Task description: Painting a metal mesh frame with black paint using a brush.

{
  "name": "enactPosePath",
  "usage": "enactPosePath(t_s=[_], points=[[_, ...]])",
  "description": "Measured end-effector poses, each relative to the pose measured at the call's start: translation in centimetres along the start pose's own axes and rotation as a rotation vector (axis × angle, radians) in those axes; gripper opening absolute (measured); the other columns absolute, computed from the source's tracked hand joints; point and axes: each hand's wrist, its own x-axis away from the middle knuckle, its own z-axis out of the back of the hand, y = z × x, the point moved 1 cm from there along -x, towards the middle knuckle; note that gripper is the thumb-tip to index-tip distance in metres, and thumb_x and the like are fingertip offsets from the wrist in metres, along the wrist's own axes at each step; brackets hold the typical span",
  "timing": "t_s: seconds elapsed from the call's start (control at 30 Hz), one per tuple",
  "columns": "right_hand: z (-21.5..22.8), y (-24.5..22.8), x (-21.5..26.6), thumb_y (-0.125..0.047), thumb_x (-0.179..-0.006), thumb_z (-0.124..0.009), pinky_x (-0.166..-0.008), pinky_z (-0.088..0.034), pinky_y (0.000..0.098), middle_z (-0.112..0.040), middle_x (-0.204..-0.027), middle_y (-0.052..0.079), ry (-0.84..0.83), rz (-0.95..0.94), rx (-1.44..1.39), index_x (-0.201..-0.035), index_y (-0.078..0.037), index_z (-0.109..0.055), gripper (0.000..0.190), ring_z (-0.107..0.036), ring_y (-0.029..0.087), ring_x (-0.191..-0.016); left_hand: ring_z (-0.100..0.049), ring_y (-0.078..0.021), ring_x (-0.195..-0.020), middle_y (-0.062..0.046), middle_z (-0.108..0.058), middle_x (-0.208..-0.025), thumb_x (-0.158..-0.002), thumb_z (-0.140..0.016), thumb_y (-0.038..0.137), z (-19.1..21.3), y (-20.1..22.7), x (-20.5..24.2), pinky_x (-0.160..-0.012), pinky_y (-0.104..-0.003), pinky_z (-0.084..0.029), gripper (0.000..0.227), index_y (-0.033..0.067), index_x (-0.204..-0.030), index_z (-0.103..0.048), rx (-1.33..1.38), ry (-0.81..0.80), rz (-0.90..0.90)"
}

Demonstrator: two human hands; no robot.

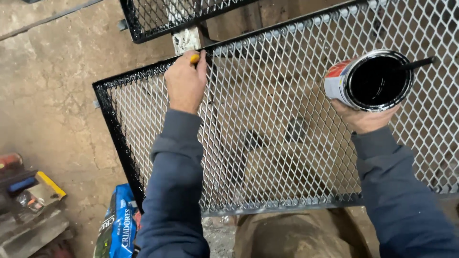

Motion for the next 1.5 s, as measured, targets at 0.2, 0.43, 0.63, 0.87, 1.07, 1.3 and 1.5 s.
enactPosePath(t_s=[0.2,0.43,0.63,0.87,1.07,1.3,1.5], points=[[-0.4,-1.6,-0.7,-0.021,-0.081,-0.097,-0.118,-0.056,0.0393,-0.063,-0.139,0.011,-0.023,0.012,-0.054,-0.153,-0.007,-0.046,0.089,-0.066,0.024,-0.130,-0.070,-0.0333,-0.067,-0.017,-0.071,-0.078,-0.099,-0.075,0.018,-0.3,-1.9,-0.1,-0.063,-0.040,-0.055,0.019,0.0016,-0.089,-0.073,-0.082,0.063,0.017],[-0.2,-0.1,-0.2,-0.008,-0.084,-0.096,-0.117,-0.054,0.0427,-0.062,-0.146,0.013,0.009,-0.078,-0.173,-0.151,-0.005,-0.047,0.083,-0.065,0.027,-0.137,-0.069,-0.0342,-0.061,-0.019,-0.071,-0.072,-0.100,-0.074,0.018,-1.0,-3.3,0.9,-0.058,-0.040,-0.051,0.022,0.0006,-0.086,-0.076,-0.010,0.141,0.166],[-0.6,0.6,0.4,-0.004,-0.088,-0.095,-0.121,-0.052,0.0435,-0.057,-0.144,0.012,0.030,-0.104,-0.404,-0.156,-0.003,-0.045,0.085,-0.058,0.028,-0.134,-0.071,-0.0231,-0.072,-0.013,-0.074,-0.082,-0.103,-0.070,0.015,-0.3,-3.4,2.2,-0.067,-0.032,-0.054,0.016,0.0012,-0.099,-0.076,0.152,0.254,0.140],[0.0,0.7,0.5,-0.010,-0.087,-0.097,-0.121,-0.052,0.0448,-0.054,-0.154,0.015,0.002,0.018,-0.167,-0.159,-0.003,-0.037,0.094,-0.057,0.028,-0.139,-0.074,-0.0224,-0.071,-0.012,-0.077,-0.082,-0.100,-0.069,0.014,-0.2,-3.1,4.6,-0.068,-0.032,-0.058,0.016,-0.0007,-0.104,-0.075,0.488,0.324,0.445],[0.8,4.8,1.6,-0.011,-0.090,-0.099,-0.123,-0.053,0.0455,-0.054,-0.153,0.017,0.035,-0.018,-0.094,-0.156,0.000,-0.037,0.091,-0.059,0.031,-0.141,-0.075,-0.0311,-0.085,-0.015,-0.077,-0.099,-0.103,-0.070,0.016,-0.2,-4.5,5.2,-0.077,-0.038,-0.058,0.014,0.0032,-0.103,-0.074,0.131,0.353,0.253],[1.1,4.0,0.8,-0.012,-0.082,-0.097,-0.120,-0.053,0.0468,-0.057,-0.152,0.017,-0.004,-0.003,0.024,-0.158,-0.003,-0.045,0.092,-0.058,0.030,-0.139,-0.073,-0.0328,-0.080,-0.016,-0.075,-0.093,-0.101,-0.069,0.015,2.0,-4.9,3.6,-0.073,-0.039,-0.058,0.015,0.0011,-0.103,-0.072,0.274,0.313,0.219],[0.5,2.4,0.4,-0.016,-0.086,-0.098,-0.125,-0.050,0.0457,-0.055,-0.153,0.015,0.031,-0.032,-0.188,-0.158,-0.003,-0.041,0.093,-0.056,0.029,-0.141,-0.072,-0.0350,-0.078,-0.017,-0.073,-0.089,-0.102,-0.067,0.016,2.7,-5.3,3.0,-0.071,-0.042,-0.057,0.016,0.0017,-0.098,-0.071,0.322,0.283,0.244]])
